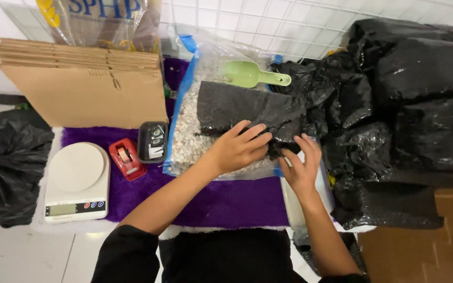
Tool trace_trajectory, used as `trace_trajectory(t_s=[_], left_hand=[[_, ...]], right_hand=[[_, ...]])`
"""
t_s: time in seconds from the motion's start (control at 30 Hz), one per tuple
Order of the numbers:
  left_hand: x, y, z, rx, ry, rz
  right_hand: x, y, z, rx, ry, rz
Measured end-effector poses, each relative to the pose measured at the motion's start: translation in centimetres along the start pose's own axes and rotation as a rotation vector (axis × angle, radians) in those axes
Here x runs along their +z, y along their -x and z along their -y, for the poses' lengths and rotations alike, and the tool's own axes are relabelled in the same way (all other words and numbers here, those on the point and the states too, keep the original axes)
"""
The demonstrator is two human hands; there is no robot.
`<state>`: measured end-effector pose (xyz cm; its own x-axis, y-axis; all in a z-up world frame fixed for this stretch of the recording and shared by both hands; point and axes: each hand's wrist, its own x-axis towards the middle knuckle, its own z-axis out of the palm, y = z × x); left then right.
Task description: The person wraps a small rectangular item in black bubble wrap, folds the edges, and secures them with tape. They then place the wrapped item on a larger sheet of bubble wrap, fold it around the item, and tape it shut. The wrapped package is set aside on a pile of similar packages.
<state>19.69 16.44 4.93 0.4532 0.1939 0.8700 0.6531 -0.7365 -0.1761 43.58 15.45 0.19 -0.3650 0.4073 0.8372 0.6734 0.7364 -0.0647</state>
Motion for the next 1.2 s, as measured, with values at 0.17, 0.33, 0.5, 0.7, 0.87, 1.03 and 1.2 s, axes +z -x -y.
trace_trajectory(t_s=[0.17, 0.33, 0.5, 0.7, 0.87, 1.03, 1.2], left_hand=[[0.8, 0.0, 1.4, -0.006, 0.053, 0.092], [1.1, -0.9, 1.1, -0.079, 0.153, 0.1], [0.8, -1.5, 1.2, -0.081, 0.135, 0.163], [0.6, -3.0, 0.7, -0.139, 0.128, 0.194], [2.2, -2.4, -0.3, -0.264, 0.157, 0.255], [1.7, -3.0, -1.8, -0.353, 0.079, 0.212], [0.6, -2.6, -2.4, -0.354, 0.059, 0.203]], right_hand=[[0.7, -1.1, 0.1, 0.068, -0.112, -0.006], [0.4, -1.2, 0.0, 0.193, -0.214, 0.0], [0.0, -2.7, 0.4, 0.267, -0.263, 0.023], [-0.2, -3.1, -0.3, 0.303, -0.279, 0.068], [-1.2, -4.5, -0.4, 0.35, -0.367, 0.091], [-0.6, -3.8, -2.2, 0.458, -0.506, 0.078], [-0.3, -4.1, -2.5, 0.531, -0.587, 0.115]])
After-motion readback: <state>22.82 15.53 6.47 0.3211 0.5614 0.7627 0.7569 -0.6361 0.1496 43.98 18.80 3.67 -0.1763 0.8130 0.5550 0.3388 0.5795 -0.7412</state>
